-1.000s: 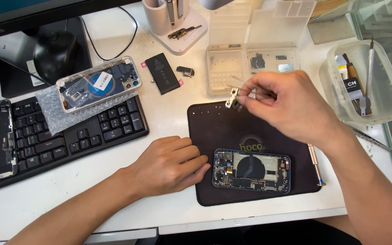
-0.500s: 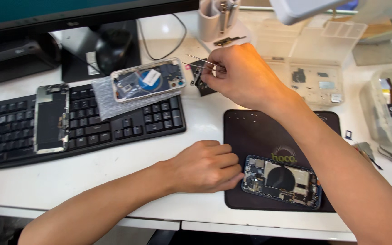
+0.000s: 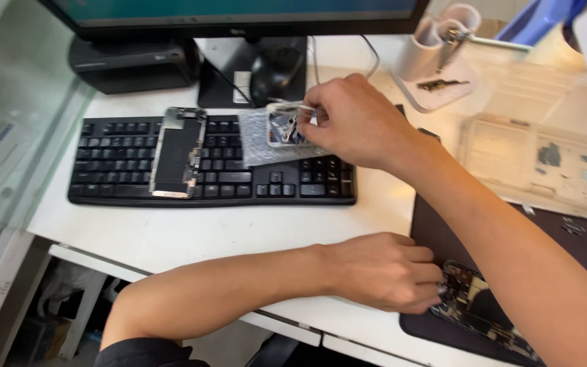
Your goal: The person disassembles a smartphone on a workbench, using a screwdriver and tweezers to remove screws and lift internal components. They open a drawer to retrieve tools, then continue detaching connectors and parts from the motherboard.
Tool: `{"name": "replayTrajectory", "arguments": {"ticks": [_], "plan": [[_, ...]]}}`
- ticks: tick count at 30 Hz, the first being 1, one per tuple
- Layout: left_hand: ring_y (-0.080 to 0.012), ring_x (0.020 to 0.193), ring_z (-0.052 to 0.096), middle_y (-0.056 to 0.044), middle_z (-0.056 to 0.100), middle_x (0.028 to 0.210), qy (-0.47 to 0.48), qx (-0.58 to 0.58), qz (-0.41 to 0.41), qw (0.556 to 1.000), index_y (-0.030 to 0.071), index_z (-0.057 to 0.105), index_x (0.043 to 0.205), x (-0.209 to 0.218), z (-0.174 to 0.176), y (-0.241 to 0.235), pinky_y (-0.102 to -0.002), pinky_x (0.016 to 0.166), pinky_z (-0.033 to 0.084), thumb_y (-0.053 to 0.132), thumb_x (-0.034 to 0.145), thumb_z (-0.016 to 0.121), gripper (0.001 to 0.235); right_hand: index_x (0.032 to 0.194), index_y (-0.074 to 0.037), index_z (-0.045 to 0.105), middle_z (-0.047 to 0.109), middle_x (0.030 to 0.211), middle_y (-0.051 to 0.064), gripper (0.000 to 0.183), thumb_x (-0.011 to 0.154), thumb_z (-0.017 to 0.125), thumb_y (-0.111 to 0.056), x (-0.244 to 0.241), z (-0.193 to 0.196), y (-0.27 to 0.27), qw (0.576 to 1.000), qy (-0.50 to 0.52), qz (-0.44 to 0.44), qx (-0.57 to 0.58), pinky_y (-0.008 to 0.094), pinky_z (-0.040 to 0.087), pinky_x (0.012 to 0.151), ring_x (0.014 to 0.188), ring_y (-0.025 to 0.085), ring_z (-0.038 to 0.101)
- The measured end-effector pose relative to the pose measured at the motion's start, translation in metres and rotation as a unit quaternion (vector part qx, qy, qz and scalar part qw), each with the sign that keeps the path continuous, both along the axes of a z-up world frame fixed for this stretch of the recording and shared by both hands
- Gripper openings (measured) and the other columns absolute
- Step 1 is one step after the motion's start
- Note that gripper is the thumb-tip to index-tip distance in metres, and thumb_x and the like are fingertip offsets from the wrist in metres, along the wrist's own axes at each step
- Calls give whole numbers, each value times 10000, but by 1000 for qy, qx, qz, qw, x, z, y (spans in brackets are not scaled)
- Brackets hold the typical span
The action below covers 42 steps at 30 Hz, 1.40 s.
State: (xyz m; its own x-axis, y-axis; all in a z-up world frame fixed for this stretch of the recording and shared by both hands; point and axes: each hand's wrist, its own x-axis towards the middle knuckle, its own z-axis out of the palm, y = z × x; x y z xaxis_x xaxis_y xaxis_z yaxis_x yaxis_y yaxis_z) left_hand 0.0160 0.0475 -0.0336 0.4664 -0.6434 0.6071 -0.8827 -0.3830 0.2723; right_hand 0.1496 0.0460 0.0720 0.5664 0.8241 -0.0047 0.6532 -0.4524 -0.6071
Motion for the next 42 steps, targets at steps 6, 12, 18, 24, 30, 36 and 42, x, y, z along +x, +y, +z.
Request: {"name": "replayTrajectory", "arguments": {"ticks": [6,12,18,24,30,36,42], "plan": [[-244,889,653,-62,614,841,-8,4,-2,1000,58,610,743,1,-7,2,-366,744,585,195,896,669,214,918,3,759,736,827,203,188,870,722,-175,-7,-10,51,995,-69,66,-15,483,551,763,811,371,710],[-230,948,678,-64,665,935,-17,-3,3,1000,65,600,740,-3,-9,3,-355,793,602,176,858,660,172,930,-38,778,739,921,196,163,837,735,-166,-7,-19,79,990,-51,77,-104,483,571,801,873,368,716],[-243,973,681,-69,673,937,-24,6,-2,1000,69,597,716,-3,-3,6,-370,789,599,186,806,662,161,914,-23,764,726,883,224,154,840,728,-152,-10,-17,75,989,-94,75,-84,501,568,777,853,393,709],[-240,826,630,-67,626,851,44,0,-13,999,57,645,785,2,4,15,-387,689,541,167,878,731,168,937,-33,742,712,753,200,144,853,723,-148,-6,2,0,994,-81,49,61,498,531,637,697,368,684],[-327,1080,595,-149,621,1148,149,-12,44,988,10,623,1166,10,29,6,-434,916,496,341,746,865,587,953,-30,693,618,593,72,208,921,722,-233,-44,26,-183,997,-39,-61,31,347,443,470,458,194,573],[-363,1223,513,-192,574,1291,196,59,55,977,-49,489,1367,11,31,-23,-488,1052,379,436,641,905,967,959,-60,745,716,721,3,193,806,796,-167,-107,-18,-267,979,-20,-187,83,244,435,397,445,80,544],[-345,1231,540,-148,606,1230,204,59,38,977,-6,522,1316,10,26,-26,-476,1069,400,427,708,904,839,904,-70,724,692,732,22,251,756,873,-207,-127,-69,-271,972,-148,-138,121,292,515,500,538,173,638]]}}
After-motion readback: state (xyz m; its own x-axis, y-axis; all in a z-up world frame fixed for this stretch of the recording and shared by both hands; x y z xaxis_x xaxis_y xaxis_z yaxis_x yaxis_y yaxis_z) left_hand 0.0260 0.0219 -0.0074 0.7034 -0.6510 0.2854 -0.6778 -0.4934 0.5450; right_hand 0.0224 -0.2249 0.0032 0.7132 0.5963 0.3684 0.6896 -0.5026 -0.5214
